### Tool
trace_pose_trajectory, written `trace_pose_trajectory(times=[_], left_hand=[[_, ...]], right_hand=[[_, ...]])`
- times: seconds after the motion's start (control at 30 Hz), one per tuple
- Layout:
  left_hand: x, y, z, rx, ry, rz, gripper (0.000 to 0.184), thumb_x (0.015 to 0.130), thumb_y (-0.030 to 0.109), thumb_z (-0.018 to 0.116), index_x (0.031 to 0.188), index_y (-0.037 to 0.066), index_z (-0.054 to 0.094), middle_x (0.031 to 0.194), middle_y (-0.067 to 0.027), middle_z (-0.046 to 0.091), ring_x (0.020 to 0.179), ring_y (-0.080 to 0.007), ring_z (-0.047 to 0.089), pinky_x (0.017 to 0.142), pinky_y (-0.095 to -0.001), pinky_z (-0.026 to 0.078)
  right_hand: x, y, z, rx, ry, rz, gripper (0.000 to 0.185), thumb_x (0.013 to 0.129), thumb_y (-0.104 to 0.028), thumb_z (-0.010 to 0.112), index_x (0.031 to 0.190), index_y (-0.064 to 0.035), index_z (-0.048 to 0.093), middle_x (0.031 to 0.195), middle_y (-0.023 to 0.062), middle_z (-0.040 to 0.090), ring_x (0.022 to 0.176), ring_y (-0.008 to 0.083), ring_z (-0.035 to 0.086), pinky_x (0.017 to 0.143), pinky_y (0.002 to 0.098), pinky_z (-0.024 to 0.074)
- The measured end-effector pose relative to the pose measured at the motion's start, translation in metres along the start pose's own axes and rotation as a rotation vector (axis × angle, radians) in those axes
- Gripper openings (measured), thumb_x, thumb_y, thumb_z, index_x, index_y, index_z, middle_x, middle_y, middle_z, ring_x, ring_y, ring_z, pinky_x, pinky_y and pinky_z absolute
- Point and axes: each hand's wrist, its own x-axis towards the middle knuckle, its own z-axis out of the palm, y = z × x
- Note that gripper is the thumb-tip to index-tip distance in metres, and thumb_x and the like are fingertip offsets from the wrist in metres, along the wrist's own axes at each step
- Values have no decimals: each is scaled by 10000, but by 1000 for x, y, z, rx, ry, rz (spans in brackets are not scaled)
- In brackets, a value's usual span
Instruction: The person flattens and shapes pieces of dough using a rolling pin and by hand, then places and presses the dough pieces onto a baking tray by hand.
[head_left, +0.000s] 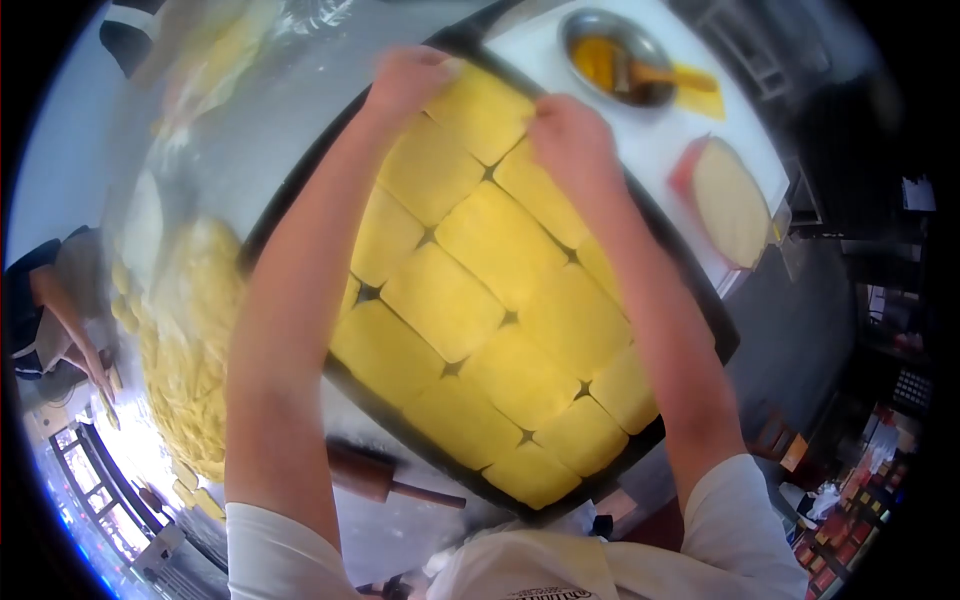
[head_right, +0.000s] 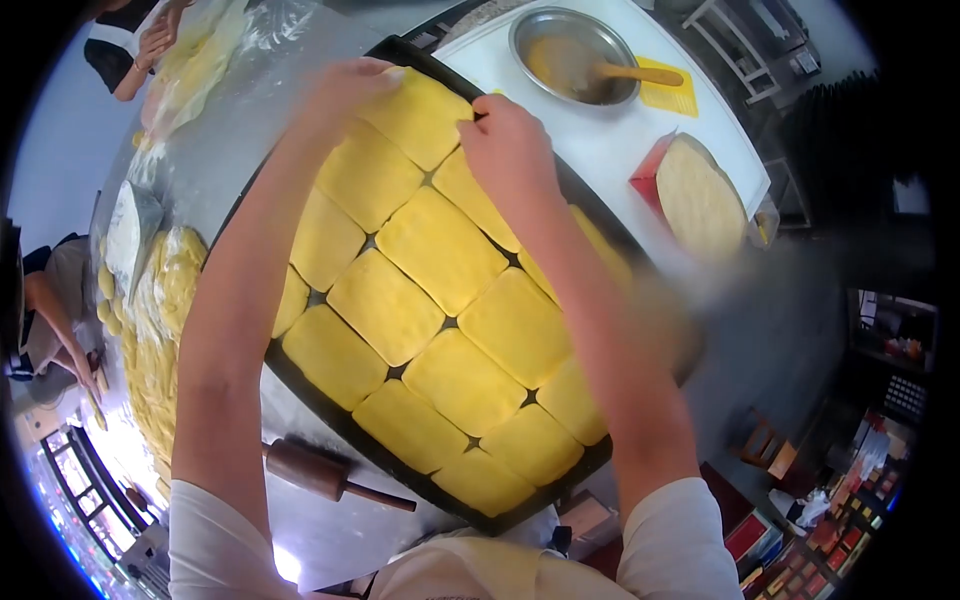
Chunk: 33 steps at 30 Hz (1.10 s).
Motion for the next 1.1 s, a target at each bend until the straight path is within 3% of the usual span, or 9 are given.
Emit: trace_pose_trajectory(times=[0.23,0.37,0.57,0.67,0.7,0.8,0.83,0.97,1.1], left_hand=[[34,-44,6,229,104,200,400,888,254,771,1214,24,760,1093,-121,786,999,-237,737,914,-384,565],[26,-44,13,267,212,325,359,879,204,755,1170,-5,760,1114,-180,781,1046,-297,745,946,-392,559],[-4,-45,27,312,335,433,359,931,96,658,1276,3,697,1250,-194,731,1160,-351,701,1026,-422,525],[-41,-45,26,576,436,713,400,952,88,626,1345,17,644,1358,-195,670,1257,-384,630,1074,-444,497],[-54,-27,21,638,234,480,427,960,135,659,1367,12,618,1420,-203,617,1308,-407,567,1100,-464,478],[-78,-21,26,765,60,461,496,967,217,692,1390,-23,590,1435,-240,594,1308,-428,556,1119,-482,461],[-81,-25,24,771,17,547,626,980,348,693,1427,-65,544,1483,-273,546,1358,-445,517,1180,-503,400],[-81,-36,30,787,79,546,769,1007,474,634,1483,-104,461,1547,-284,487,1456,-424,435,1246,-542,294],[-80,-38,40,870,98,459,831,1023,533,589,1510,-117,412,1603,-267,432,1531,-377,355,1269,-556,236]], right_hand=[[-31,5,2,-416,162,-633,410,933,-206,732,1276,0,641,1291,164,658,1221,350,600,1038,451,481],[-33,12,13,-527,101,-641,504,931,-293,746,1290,36,615,1348,173,621,1295,334,550,1089,463,440],[-36,18,17,-554,141,-679,519,927,-307,745,1286,43,608,1331,184,624,1289,343,555,1079,460,450],[-34,16,15,-448,125,-640,435,922,-211,721,1278,19,621,1287,147,654,1249,334,578,1051,469,465],[-29,13,11,-425,117,-638,408,905,-166,713,1269,1,635,1256,124,669,1220,326,588,1032,473,471],[5,1,6,-380,104,-709,375,853,-50,690,1229,-52,683,1168,57,709,1131,298,610,973,473,485],[24,-3,8,-380,119,-780,374,835,-23,684,1206,-70,702,1140,36,719,1101,285,613,952,465,487],[98,-16,21,-484,109,-1078,334,800,14,685,1096,-121,764,1049,-14,731,1042,250,602,890,417,480],[129,-21,29,-580,-114,-1125,364,804,-15,644,1129,-129,763,1066,37,720,1049,304,581,895,416,482]])
